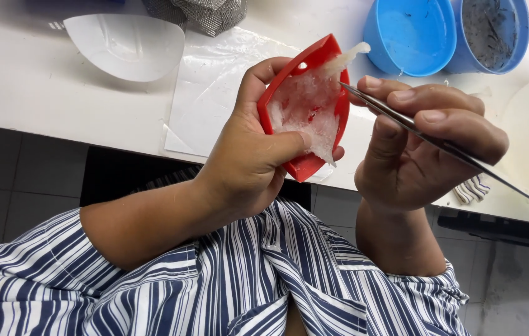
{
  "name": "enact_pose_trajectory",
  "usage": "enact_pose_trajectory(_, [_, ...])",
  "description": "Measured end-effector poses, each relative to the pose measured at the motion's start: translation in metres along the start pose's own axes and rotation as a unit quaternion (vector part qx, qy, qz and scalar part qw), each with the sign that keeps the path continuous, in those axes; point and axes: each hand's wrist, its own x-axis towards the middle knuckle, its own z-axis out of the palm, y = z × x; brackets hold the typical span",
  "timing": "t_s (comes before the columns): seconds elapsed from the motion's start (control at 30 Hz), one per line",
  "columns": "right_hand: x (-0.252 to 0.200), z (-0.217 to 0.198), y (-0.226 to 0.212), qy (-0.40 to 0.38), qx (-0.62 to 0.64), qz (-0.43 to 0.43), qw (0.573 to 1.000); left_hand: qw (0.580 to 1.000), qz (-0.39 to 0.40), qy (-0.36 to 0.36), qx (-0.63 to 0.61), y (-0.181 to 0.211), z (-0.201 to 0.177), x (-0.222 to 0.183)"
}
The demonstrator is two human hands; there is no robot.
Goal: Cleaning and molding edible bird's nests using tweezers and plastic molds.
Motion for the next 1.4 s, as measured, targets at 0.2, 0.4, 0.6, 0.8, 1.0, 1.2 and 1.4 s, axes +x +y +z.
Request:
enact_pose_trajectory(0.2, [0.001,-0.004,0.005,-0.022,0.012,0.001,1.000,0.999,-0.018,0.009,-0.025,-0.001,0.002,0.001])
enact_pose_trajectory(0.4, [0.000,-0.006,0.013,-0.025,0.015,-0.015,0.999,1.000,-0.019,0.018,-0.016,0.000,0.003,0.003])
enact_pose_trajectory(0.6, [0.010,-0.051,0.075,0.035,-0.040,-0.087,0.995,0.999,0.026,-0.031,0.002,0.001,-0.011,0.005])
enact_pose_trajectory(0.8, [-0.003,-0.080,0.111,-0.058,-0.183,0.088,0.977,0.993,0.042,-0.068,-0.087,0.004,-0.023,0.007])
enact_pose_trajectory(1.0, [-0.016,-0.040,0.044,0.077,0.139,0.320,0.934,0.990,0.126,-0.049,-0.050,0.002,-0.022,0.015])
enact_pose_trajectory(1.2, [-0.039,0.012,0.028,-0.214,0.131,0.218,0.943,0.963,0.267,-0.033,0.003,-0.001,-0.035,0.034])
enact_pose_trajectory(1.4, [0.012,0.032,0.031,-0.192,-0.067,0.105,0.973,0.964,0.257,-0.064,-0.033,0.030,-0.027,0.055])
